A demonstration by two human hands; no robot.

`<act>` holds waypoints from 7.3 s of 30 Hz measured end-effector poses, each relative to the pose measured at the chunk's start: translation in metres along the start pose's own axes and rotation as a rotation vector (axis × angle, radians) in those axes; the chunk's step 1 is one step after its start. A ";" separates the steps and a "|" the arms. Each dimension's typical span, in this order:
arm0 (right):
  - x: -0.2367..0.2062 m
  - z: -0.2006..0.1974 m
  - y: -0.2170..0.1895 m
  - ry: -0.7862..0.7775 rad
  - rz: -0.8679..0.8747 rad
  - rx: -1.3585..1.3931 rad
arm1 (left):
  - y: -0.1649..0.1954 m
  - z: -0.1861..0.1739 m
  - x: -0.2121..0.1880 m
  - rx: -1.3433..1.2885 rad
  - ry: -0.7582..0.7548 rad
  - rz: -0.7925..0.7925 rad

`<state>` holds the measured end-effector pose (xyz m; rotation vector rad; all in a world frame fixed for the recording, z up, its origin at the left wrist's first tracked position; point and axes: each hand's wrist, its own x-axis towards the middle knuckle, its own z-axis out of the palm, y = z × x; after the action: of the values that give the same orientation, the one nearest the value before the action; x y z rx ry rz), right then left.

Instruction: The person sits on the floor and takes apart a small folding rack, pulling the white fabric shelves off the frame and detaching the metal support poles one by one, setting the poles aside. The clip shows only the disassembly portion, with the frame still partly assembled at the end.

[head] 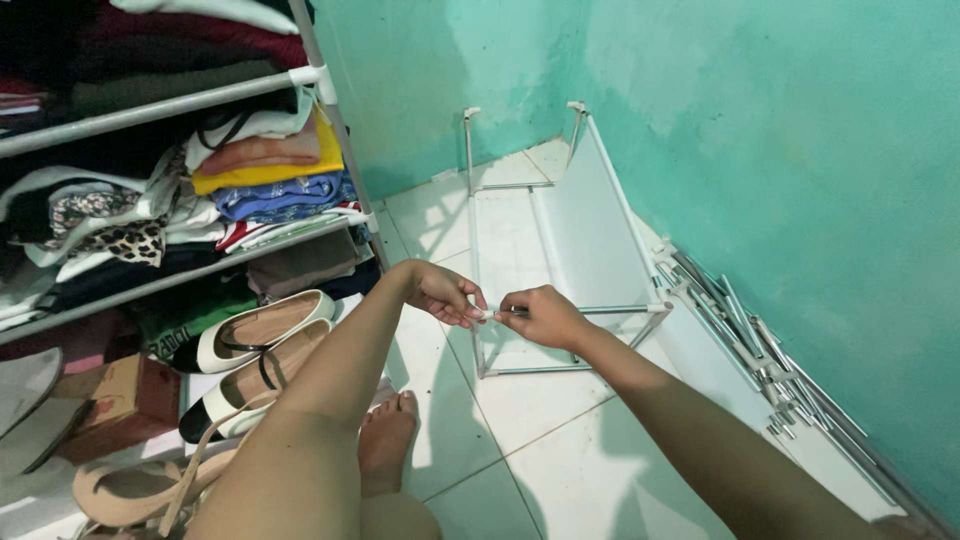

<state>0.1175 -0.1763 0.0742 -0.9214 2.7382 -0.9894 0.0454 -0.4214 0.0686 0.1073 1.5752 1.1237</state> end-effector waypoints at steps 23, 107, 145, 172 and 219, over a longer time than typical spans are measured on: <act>-0.043 -0.075 0.143 1.038 0.461 -0.387 | 0.057 0.109 0.066 0.865 0.771 0.672; -0.051 -0.064 0.143 0.578 0.864 0.220 | 0.074 0.131 0.113 0.709 0.417 0.500; -0.046 -0.085 0.125 0.457 0.800 0.162 | 0.091 0.106 0.096 0.104 -0.042 0.082; -0.059 -0.091 0.148 0.466 0.800 0.144 | 0.085 0.166 0.093 1.047 0.783 0.333; -0.067 -0.097 0.133 0.394 0.796 0.430 | 0.091 0.096 0.065 -0.354 0.397 0.532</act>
<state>0.0779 -0.0034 0.0619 0.4461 2.5674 -1.5490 0.0554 -0.2768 0.0939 0.0698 1.7114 1.9197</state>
